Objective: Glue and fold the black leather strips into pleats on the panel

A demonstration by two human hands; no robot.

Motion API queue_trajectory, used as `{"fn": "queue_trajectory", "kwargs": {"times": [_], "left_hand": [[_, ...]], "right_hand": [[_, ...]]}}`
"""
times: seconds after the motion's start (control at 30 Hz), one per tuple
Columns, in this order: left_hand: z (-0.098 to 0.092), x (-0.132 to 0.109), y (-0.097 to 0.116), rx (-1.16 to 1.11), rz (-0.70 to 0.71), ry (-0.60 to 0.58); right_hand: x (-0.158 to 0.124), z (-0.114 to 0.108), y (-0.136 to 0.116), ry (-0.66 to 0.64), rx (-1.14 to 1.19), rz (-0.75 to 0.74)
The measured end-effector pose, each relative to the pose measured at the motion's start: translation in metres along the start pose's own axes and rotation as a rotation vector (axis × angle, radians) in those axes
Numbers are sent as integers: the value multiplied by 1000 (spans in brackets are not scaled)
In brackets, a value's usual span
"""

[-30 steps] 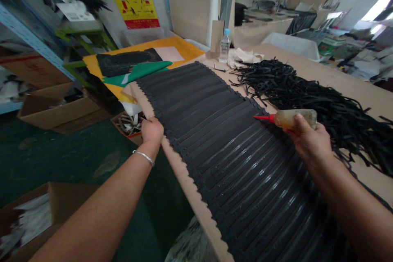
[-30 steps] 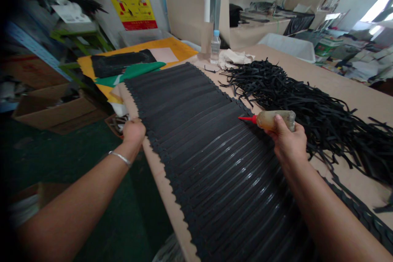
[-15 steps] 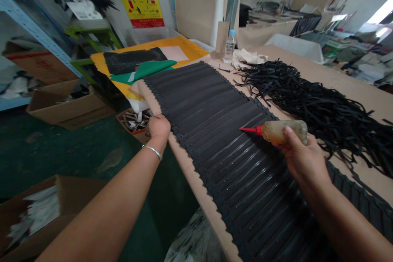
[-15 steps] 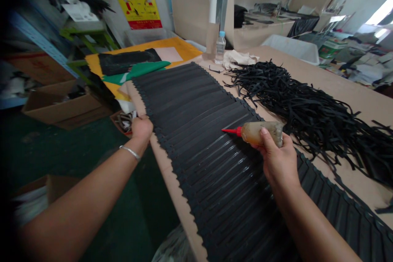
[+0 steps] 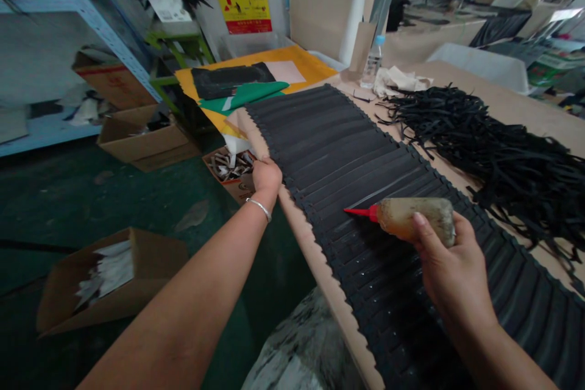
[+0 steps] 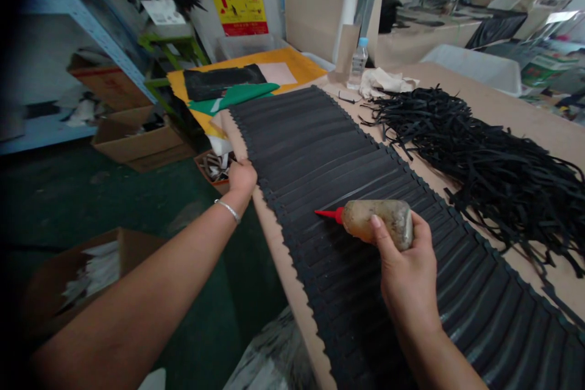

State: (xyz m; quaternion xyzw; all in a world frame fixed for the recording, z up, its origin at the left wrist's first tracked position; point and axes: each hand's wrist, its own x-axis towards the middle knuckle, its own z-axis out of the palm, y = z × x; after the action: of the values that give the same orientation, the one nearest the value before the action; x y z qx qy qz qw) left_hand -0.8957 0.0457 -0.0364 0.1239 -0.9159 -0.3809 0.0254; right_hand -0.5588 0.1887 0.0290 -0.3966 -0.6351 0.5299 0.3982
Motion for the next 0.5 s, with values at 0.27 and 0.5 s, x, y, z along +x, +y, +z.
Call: {"fn": "queue_trajectory", "kwargs": {"times": [0.27, 0.5], "left_hand": [[-4, -3, 1, -1, 8, -4], [-3, -1, 0, 3, 6, -16]], "right_hand": [[-37, 10, -22, -71, -269, -93], [-4, -27, -21, -173, -293, -784]]}}
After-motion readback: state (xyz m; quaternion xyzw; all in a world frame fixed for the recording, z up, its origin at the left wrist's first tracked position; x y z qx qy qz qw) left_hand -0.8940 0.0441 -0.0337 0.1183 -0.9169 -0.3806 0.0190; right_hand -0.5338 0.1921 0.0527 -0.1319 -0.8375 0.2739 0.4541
